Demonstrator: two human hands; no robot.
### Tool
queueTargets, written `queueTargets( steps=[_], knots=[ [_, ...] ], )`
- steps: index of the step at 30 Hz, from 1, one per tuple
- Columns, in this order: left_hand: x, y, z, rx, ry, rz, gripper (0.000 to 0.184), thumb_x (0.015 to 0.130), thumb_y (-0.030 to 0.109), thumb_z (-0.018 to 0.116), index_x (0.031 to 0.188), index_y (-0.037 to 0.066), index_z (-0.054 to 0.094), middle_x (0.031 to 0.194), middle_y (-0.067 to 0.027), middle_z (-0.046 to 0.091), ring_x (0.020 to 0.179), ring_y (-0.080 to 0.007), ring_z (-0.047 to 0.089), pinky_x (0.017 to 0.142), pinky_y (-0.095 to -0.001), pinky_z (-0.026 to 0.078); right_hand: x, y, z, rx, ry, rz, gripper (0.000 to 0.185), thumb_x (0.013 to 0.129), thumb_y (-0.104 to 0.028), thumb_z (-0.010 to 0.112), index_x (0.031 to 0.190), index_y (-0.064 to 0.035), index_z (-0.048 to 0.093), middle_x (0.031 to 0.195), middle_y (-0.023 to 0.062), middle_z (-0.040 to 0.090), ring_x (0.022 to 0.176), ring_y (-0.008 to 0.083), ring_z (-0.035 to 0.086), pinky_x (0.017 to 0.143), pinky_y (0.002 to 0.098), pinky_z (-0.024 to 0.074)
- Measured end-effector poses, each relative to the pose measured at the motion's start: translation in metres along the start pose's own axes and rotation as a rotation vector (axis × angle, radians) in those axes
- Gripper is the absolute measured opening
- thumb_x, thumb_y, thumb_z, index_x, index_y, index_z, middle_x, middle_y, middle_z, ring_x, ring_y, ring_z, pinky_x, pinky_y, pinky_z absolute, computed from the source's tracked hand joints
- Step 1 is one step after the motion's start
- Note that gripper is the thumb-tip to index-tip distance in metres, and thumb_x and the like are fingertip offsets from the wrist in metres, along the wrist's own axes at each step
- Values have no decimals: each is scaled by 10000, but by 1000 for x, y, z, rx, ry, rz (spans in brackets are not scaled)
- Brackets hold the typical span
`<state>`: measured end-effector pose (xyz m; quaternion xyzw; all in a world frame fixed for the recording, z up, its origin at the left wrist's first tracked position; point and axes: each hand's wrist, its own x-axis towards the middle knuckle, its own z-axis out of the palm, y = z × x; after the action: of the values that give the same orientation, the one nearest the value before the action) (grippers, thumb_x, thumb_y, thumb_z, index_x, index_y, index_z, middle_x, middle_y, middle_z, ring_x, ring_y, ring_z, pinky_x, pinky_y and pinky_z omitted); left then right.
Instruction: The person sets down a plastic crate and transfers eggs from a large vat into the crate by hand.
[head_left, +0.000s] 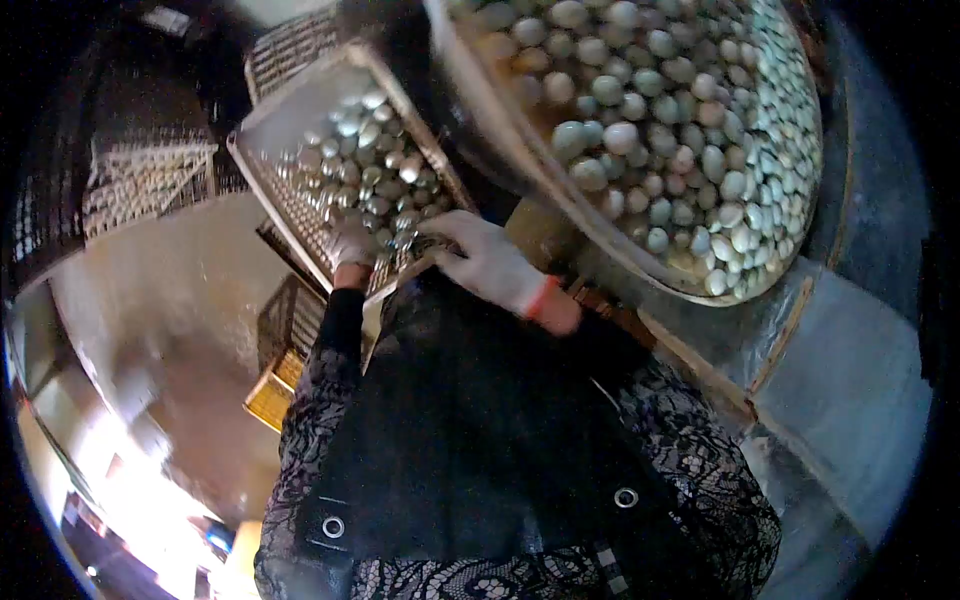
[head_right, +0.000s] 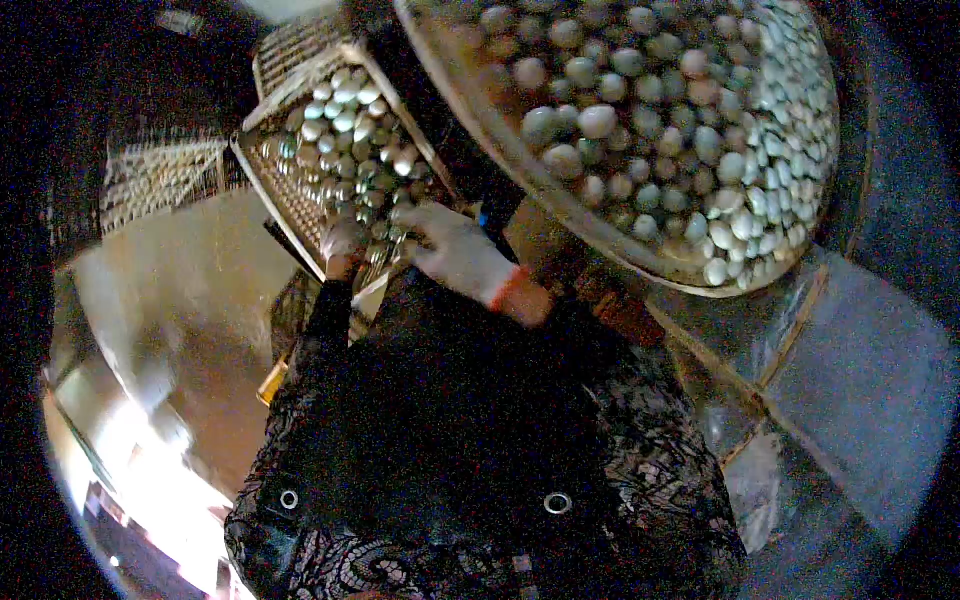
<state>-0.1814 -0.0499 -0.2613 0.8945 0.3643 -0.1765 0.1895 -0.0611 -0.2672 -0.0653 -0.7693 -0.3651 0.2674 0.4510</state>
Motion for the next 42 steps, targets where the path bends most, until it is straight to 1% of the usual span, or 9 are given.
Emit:
queueTargets(
  steps=[1, 4, 9, 18, 25, 31, 33, 37, 42],
  knots=[
    [-17, 30, -59, -63, -131, -57, 446, 763, 336, 685, 1173, 170, 625, 1138, -199, 616, 1018, -358, 603, 850, -423, 496, -17, -21, -30, 89, 63, 7, 276, 831, -173, 661, 1086, -70, 633, 1082, 128, 642, 1046, 325, 599, 957, 375, 457],
    [-38, 82, -121, -427, 580, 573, 292, 839, -1, 615, 1117, 77, 659, 1021, -126, 677, 895, -255, 662, 786, -334, 532, -63, -39, -108, -51, 445, 53, 258, 876, -126, 610, 1127, -64, 625, 1080, 112, 651, 998, 266, 620, 893, 355, 483],
    [-71, 199, -248, -464, 359, 1055, 366, 781, 93, 687, 1137, 61, 607, 1081, -150, 625, 920, -343, 623, 780, -407, 516, -128, 10, -172, -318, 490, 537, 376, 939, -195, 546, 1281, -40, 521, 1171, 164, 624, 1085, 348, 594, 939, 411, 463],
    [-44, 270, -242, 83, -55, 1220, 638, 703, 287, 764, 1236, 86, 476, 1024, -190, 593, 912, -388, 613, 739, -464, 516, -92, 57, -167, -106, 360, 488, 512, 969, -212, 527, 1429, -60, 362, 1305, 98, 549, 1139, 190, 524, 1018, 314, 392],
    [-5, 286, -186, -58, -38, 1380, 1011, 557, 316, 857, 1393, 116, 324, 1161, -287, 537, 974, -423, 597, 832, -459, 519, -65, 63, -154, 367, 397, 492, 536, 979, -173, 488, 1467, -80, 285, 1287, 145, 555, 1148, 249, 528, 1039, 336, 385],
    [-16, 300, -181, -191, -326, 1222, 937, 540, 254, 843, 1351, 104, 397, 1168, -258, 543, 1070, -422, 548, 871, -462, 509, -56, 76, -156, -471, 217, 128, 488, 1006, -221, 432, 1459, -72, 328, 1462, 86, 395, 1343, 207, 361, 1103, 332, 303],
    [1, 298, -156, -269, -270, 1359, 903, 540, 252, 843, 1329, 103, 429, 1197, -243, 528, 1087, -412, 538, 873, -464, 506, -21, 9, -153, 958, 593, 752, 491, 983, -188, 469, 1452, -100, 354, 1451, 55, 405, 1303, 199, 409, 1096, 335, 330],
    [14, 305, -139, -593, -239, 1391, 884, 565, 279, 830, 1340, 115, 437, 1247, -195, 505, 1105, -397, 523, 867, -459, 506, -29, 34, -152, 921, 571, 603, 482, 989, -227, 461, 1446, -106, 370, 1456, 50, 394, 1272, 181, 436, 1075, 316, 355],
    [-4, 302, -164, 61, 249, 1681, 927, 631, 344, 802, 1410, 99, 363, 1241, -158, 535, 1054, -407, 569, 852, -453, 508, -20, 8, -157, 998, 525, 669, 470, 1024, -297, 359, 1451, -103, 334, 1410, 46, 422, 1252, 142, 431, 1021, 308, 421]
  ],
)
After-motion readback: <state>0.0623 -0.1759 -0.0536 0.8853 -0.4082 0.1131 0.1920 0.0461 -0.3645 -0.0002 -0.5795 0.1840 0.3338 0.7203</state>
